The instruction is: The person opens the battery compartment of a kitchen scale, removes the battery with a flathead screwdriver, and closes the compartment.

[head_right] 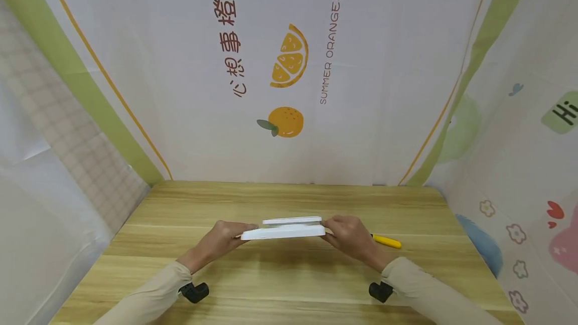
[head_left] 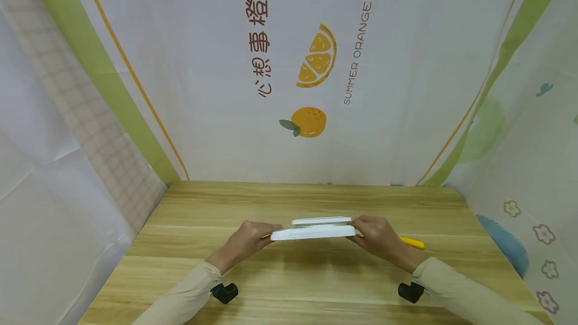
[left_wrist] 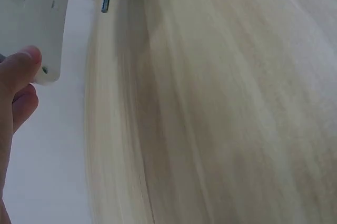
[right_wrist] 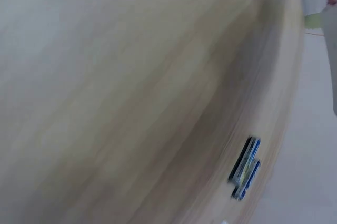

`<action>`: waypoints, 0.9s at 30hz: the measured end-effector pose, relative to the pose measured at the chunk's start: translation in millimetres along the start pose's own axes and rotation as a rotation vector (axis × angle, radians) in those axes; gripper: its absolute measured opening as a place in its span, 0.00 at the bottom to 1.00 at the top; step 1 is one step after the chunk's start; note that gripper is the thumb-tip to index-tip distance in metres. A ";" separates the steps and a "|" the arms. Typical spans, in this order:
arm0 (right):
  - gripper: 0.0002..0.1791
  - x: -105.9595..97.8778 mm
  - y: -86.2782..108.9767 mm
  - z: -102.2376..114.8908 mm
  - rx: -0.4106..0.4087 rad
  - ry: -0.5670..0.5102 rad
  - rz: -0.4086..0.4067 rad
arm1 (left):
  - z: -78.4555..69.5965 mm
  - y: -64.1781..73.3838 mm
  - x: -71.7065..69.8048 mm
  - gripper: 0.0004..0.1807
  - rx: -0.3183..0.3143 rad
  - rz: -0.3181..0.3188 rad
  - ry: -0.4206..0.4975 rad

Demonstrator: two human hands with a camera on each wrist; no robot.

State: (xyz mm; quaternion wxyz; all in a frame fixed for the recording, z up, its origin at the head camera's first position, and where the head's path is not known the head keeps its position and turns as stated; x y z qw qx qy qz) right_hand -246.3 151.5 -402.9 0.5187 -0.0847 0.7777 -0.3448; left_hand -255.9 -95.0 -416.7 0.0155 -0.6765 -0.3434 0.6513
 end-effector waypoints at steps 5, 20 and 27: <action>0.18 0.1 2.9 10.5 -0.151 0.069 0.013 | -5.9 -1.7 0.7 0.22 0.057 0.028 -0.058; 0.19 12.9 11.9 35.5 -0.487 0.391 0.036 | -20.8 0.9 15.9 0.14 0.322 0.078 -0.512; 0.24 26.5 16.3 44.7 -0.603 0.465 0.081 | -22.0 2.2 29.6 0.28 0.385 0.125 -0.634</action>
Point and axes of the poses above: each hand's wrist, its own y-axis away from the middle knuckle, its own x-axis out of the palm, z = x × y, the point moved 10 cm from there along -y, towards the middle knuckle, and after that the axes turned 11 degrees about z, right-handed, at the moved point
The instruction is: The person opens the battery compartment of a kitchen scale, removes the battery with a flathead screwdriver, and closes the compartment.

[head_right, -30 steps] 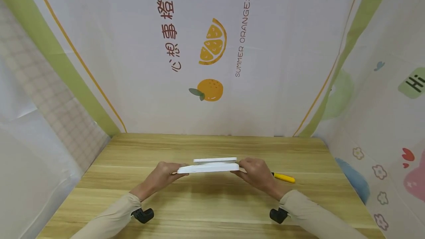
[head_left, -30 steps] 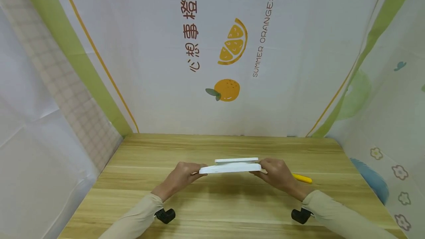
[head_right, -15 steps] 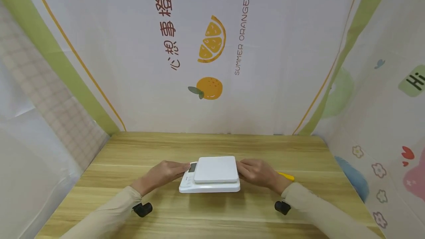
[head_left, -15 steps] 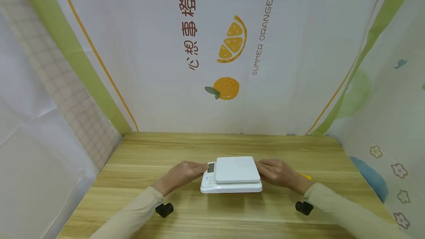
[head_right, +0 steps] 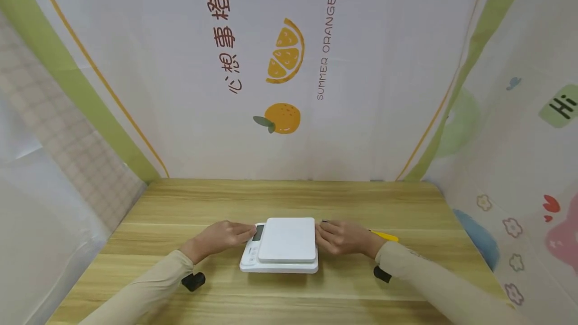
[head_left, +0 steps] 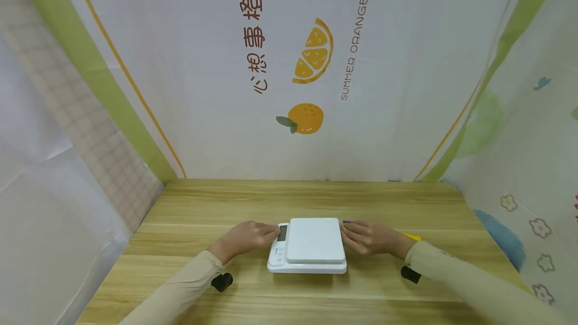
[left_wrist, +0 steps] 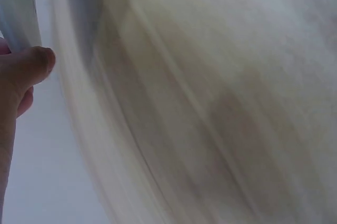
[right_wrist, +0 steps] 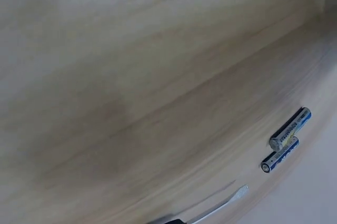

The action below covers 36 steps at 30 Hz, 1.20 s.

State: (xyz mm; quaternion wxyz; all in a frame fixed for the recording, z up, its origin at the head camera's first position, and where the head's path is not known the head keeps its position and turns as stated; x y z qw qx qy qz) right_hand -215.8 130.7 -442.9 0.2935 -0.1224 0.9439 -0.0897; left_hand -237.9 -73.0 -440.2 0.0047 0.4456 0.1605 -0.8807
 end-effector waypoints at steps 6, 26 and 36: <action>0.23 5.3 -1.7 5.0 -0.023 0.024 0.013 | -6.5 -3.0 9.8 0.33 0.040 0.096 -0.086; 0.23 18.6 5.8 24.7 -0.022 -0.085 0.048 | -14.9 -4.6 23.7 0.21 0.062 0.214 -0.098; 0.25 21.6 6.5 24.1 -0.018 -0.109 0.080 | -13.5 -6.1 26.3 0.10 0.048 0.225 -0.095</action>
Point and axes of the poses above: each hand's wrist, its own y-axis away from the middle knuckle, its own x-axis out of the palm, z = x × y, the point moved 10 cm from there along -y, towards the middle knuckle, and after that the axes turned 11 degrees about z, right-handed, at the moved point
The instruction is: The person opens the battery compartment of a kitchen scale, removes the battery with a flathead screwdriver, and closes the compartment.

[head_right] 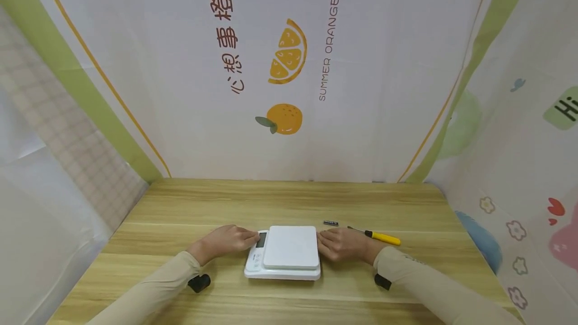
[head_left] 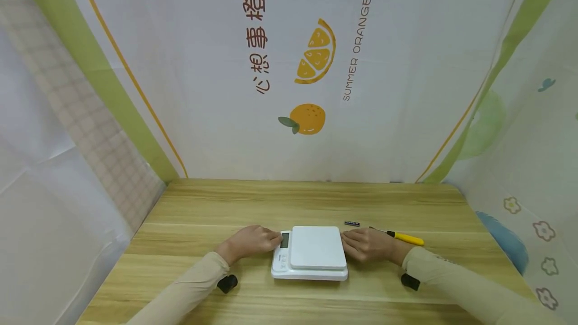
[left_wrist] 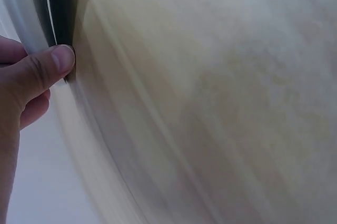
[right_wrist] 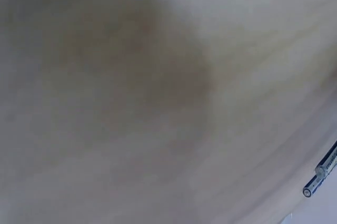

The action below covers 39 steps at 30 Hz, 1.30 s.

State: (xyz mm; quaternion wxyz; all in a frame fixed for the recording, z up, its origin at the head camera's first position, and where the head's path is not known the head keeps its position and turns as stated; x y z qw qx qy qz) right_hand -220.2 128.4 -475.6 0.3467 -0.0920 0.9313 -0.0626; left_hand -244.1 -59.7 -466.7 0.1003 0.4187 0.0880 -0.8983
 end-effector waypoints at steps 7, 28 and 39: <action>0.26 6.9 0.7 0.2 -0.008 -0.023 0.053 | 0.6 -2.2 0.3 0.11 -0.006 0.028 0.034; 0.25 9.8 0.5 8.3 -0.045 -0.028 0.115 | -7.6 -7.9 3.7 0.07 -0.024 0.118 -0.002; 0.29 6.1 1.0 7.5 -0.023 -0.041 0.140 | 7.5 -2.2 3.5 0.09 -0.119 0.094 0.292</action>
Point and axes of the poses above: each hand's wrist, its own y-axis away from the middle knuckle, its own x-axis out of the palm, z = x × y, the point moved 10 cm from there along -y, towards the middle knuckle, and after that the axes turned 11 degrees about z, right-handed, at the moved point
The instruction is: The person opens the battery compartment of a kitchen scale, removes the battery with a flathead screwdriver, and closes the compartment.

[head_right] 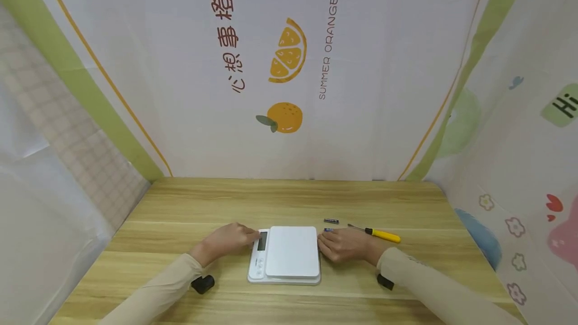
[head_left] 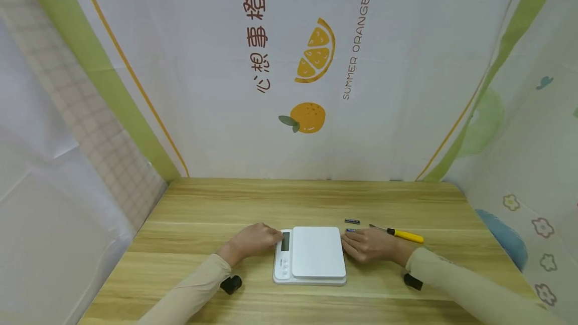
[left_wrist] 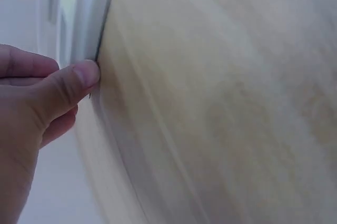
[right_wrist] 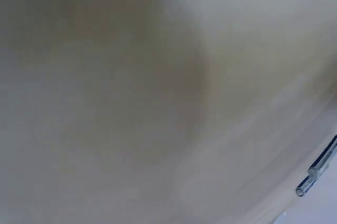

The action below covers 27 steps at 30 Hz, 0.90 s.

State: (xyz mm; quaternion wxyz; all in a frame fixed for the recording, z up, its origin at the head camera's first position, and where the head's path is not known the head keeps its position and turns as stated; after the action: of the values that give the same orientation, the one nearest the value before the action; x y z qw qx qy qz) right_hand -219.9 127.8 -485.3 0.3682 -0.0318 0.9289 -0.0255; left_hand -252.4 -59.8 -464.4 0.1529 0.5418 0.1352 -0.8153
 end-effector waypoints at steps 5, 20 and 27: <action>0.23 -6.5 9.1 -11.6 0.231 -0.160 0.063 | 28.1 6.5 9.5 0.27 -0.162 -0.024 0.324; 0.34 2.4 32.3 5.8 1.142 -1.112 0.326 | 61.3 13.5 63.8 0.33 -0.343 0.069 1.035; 0.30 1.9 22.1 9.5 1.187 -1.006 0.339 | 60.4 15.2 61.6 0.30 -0.373 0.076 0.981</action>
State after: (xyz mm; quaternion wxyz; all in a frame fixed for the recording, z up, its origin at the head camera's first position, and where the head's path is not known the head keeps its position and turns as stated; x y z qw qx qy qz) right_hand -215.7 149.4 -495.0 0.6978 0.3039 0.4745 -0.4423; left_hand -319.8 -103.3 -499.5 0.1950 0.8281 0.3138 -0.4216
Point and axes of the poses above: each hand's wrist, its own y-axis away from the middle knuckle, its own x-axis out of the palm, z = x × y, the point moved 10 cm from there along -y, towards the middle knuckle, and after that the axes turned 11 degrees about z, right-handed, at the moved point
